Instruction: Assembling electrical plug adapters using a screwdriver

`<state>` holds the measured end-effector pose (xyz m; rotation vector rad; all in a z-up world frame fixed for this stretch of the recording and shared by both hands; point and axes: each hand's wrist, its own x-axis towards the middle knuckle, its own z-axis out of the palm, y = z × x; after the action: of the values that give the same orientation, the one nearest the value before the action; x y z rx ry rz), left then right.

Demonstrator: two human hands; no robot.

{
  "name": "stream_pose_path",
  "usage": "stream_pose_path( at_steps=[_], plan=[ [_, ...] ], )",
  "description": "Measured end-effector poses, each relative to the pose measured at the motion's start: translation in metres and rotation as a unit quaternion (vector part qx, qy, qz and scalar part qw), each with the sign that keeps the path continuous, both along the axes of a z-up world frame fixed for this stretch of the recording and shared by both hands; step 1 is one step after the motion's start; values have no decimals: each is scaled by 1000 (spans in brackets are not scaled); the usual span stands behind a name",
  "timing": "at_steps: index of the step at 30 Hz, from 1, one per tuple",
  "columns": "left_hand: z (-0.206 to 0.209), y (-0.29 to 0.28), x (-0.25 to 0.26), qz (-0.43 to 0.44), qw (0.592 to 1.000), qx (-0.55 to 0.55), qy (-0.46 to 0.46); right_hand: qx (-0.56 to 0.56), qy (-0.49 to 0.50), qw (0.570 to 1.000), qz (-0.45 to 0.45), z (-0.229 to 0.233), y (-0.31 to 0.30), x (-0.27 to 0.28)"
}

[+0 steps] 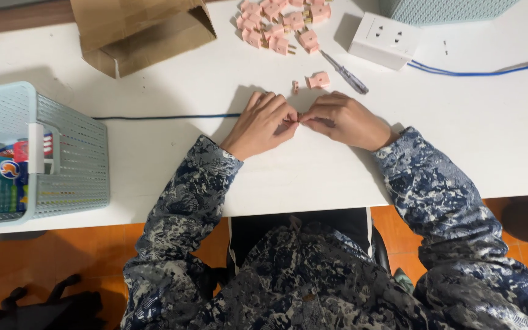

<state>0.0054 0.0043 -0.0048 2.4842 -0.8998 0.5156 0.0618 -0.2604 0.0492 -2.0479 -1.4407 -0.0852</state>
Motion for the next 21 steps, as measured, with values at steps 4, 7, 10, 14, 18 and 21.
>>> stream_pose_path(
  at_steps=[4, 7, 10, 14, 18, 21],
  plan=[
    [-9, 0, 2, 1, 1000, 2, -9, 10, 7, 1000, 6, -12, -2, 1],
    [-4, 0, 1, 3, 1000, 6, -7, 10, 27, 1000, 5, -7, -1, 2],
    [4, 0, -2, -2, 1000, 1, -2, 20, 20, 1000, 8, -7, -1, 1],
    [6, -1, -3, -5, 1000, -7, -5, 22, 26, 999, 12, -7, -3, 0],
    [6, 0, -1, -4, 1000, -7, -11, 20, 25, 999, 6, -8, -3, 1],
    [11, 1, -4, 0, 1000, -9, -6, 14, 24, 1000, 1, -9, -5, 1]
  ],
)
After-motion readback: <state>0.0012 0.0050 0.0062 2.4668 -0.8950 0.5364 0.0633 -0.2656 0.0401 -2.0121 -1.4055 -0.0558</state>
